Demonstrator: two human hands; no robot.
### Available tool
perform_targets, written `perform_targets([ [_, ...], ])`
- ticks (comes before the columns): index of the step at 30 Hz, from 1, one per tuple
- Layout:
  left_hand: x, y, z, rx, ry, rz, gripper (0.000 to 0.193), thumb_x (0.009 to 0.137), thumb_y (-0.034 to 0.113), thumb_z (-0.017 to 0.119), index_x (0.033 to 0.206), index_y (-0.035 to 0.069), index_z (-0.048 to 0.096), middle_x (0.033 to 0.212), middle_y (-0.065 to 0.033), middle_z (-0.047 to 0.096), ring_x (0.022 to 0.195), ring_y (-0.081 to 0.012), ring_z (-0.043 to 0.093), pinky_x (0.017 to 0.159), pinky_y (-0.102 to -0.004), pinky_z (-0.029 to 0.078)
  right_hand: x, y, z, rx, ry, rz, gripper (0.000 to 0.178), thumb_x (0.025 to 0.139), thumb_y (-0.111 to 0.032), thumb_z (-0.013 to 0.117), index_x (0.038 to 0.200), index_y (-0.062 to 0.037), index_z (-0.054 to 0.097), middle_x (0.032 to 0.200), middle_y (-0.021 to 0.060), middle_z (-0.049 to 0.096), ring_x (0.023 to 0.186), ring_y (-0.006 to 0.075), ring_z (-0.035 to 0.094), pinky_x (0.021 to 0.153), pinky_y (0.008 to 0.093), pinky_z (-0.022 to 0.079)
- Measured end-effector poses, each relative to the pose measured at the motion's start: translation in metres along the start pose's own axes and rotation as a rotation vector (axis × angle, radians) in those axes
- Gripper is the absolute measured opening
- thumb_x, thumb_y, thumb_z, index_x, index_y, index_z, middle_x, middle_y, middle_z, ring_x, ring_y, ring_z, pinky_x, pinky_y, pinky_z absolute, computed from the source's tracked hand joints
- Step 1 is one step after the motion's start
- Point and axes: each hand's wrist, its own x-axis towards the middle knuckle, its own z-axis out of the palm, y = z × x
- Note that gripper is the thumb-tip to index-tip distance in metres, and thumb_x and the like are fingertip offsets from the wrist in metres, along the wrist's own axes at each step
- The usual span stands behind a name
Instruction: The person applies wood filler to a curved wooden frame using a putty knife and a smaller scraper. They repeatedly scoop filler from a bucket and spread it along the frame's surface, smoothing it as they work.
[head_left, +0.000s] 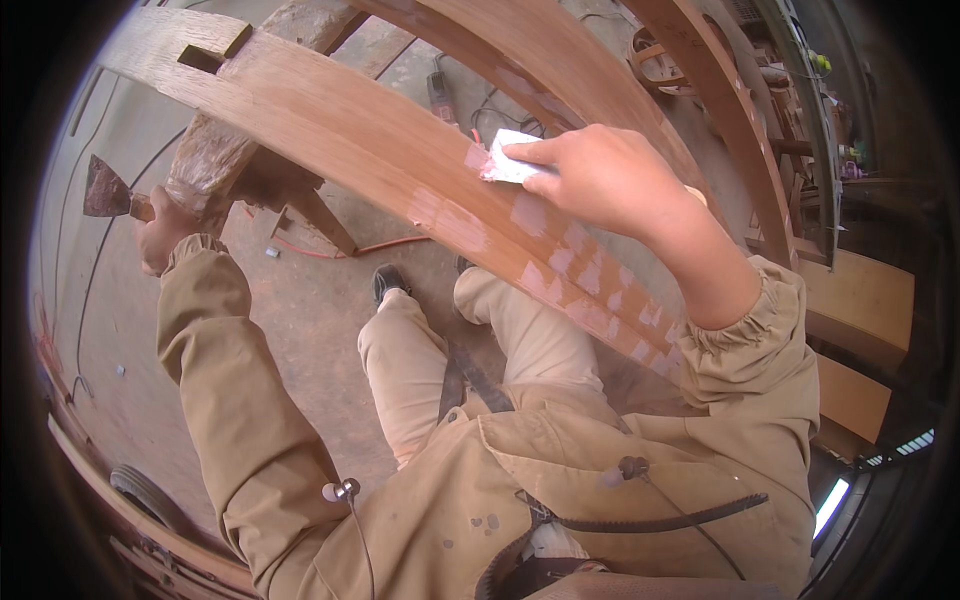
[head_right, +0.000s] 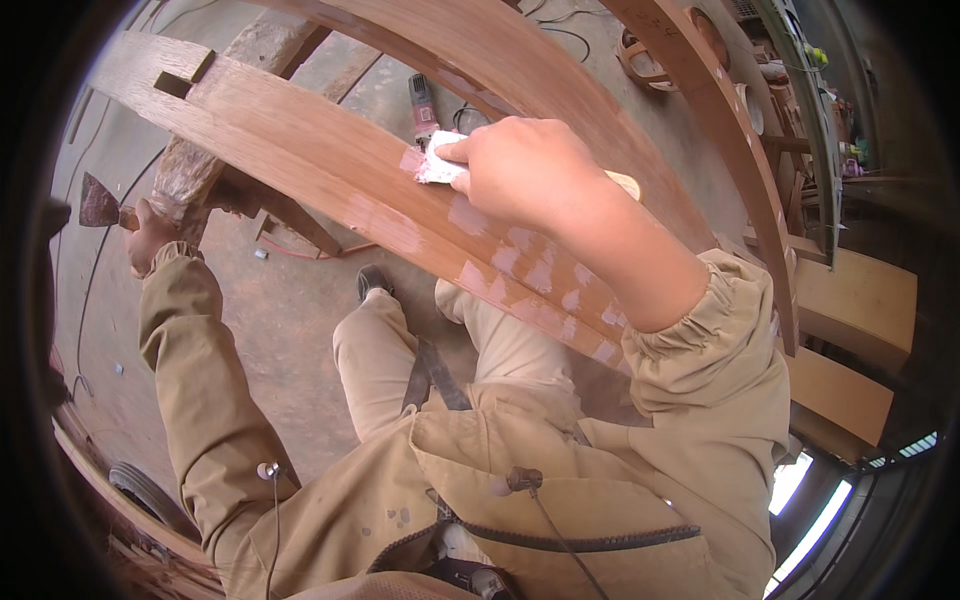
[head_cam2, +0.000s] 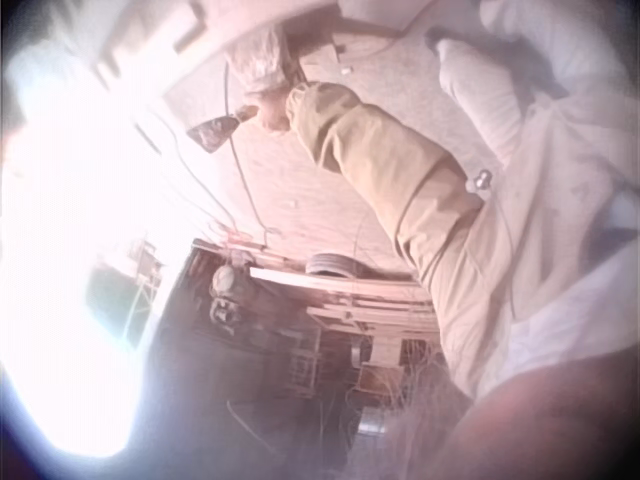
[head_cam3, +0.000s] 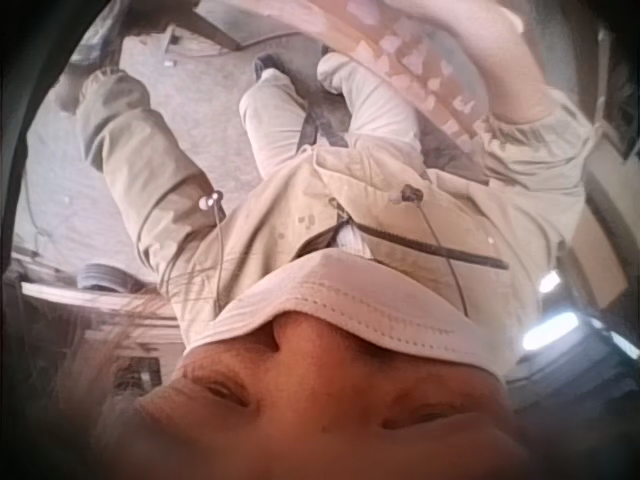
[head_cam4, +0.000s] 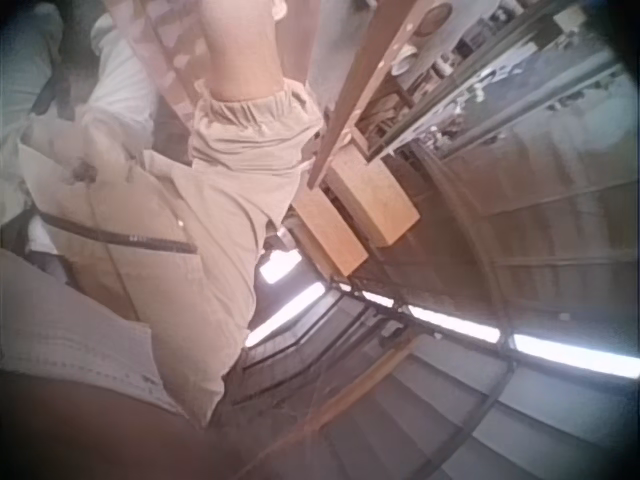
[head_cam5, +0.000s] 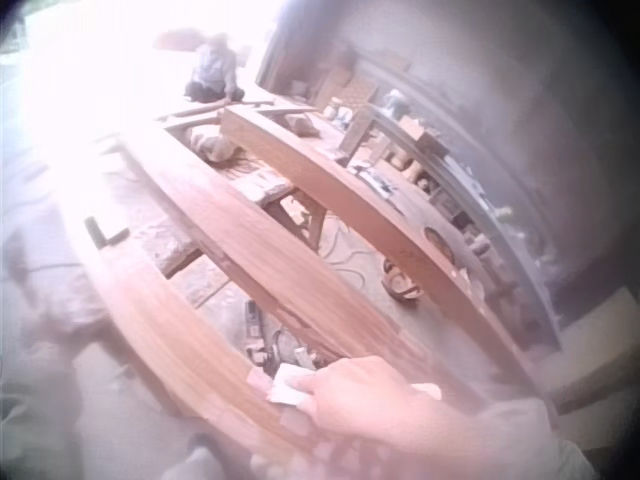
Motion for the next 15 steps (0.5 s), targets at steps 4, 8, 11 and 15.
perform_targets([
  [4, -0.005, 0.002, -0.002, 0.025, 0.069, 0.027, 0.048, 0.072, 0.048, 0.048, 0.089, 0.008, 0.069, 0.087, -0.0113, 0.069, 0.089, -0.0298, 0.061, 0.097, -0.0379, 0.03, -0.015, 0.021, -0.003, 0.04, -0.03, -0.001, 0.032, 0.083, -0.027, 0.057, 0.114, -0.0213, 0.064, 0.095, 0.0123, 0.066, 0.085, 0.0317, 0.061, 0.075, 0.0379, 0.048],
  [8, -0.008, 0.011, -0.013, 0.022, 0.073, -0.027, 0.049, 0.072, 0.047, 0.048, 0.095, 0.009, 0.068, 0.092, -0.0121, 0.068, 0.092, -0.0301, 0.06, 0.097, -0.0387, 0.031, -0.024, 0.027, 0.007, 0.29, 0.005, 0.074, 0.036, 0.082, -0.025, 0.059, 0.117, -0.0191, 0.062, 0.102, 0.0122, 0.065, 0.09, 0.0298, 0.062, 0.079, 0.035, 0.047],
  [11, -0.009, 0.014, -0.007, -0.009, 0.046, -0.058, 0.051, 0.072, 0.047, 0.048, 0.097, 0.009, 0.068, 0.094, -0.0125, 0.068, 0.093, -0.03, 0.06, 0.097, -0.0381, 0.032, -0.024, 0.033, 0.027, 0.456, 0.099, 0.074, 0.039, 0.083, -0.023, 0.059, 0.122, -0.018, 0.058, 0.109, 0.0129, 0.064, 0.091, 0.0274, 0.062, 0.081, 0.033, 0.047],
  [15, -0.007, 0.009, -0.005, -0.044, 0.074, -0.046, 0.05, 0.069, 0.046, 0.053, 0.097, 0.007, 0.068, 0.092, -0.0116, 0.068, 0.09, -0.0304, 0.061, 0.089, -0.0384, 0.039, -0.013, 0.035, 0.05, 0.648, 0.21, -0.024, 0.044, 0.083, -0.024, 0.059, 0.127, -0.0221, 0.053, 0.081, 0.0149, 0.058, 0.075, 0.0306, 0.057, 0.07, 0.0402, 0.045],
])
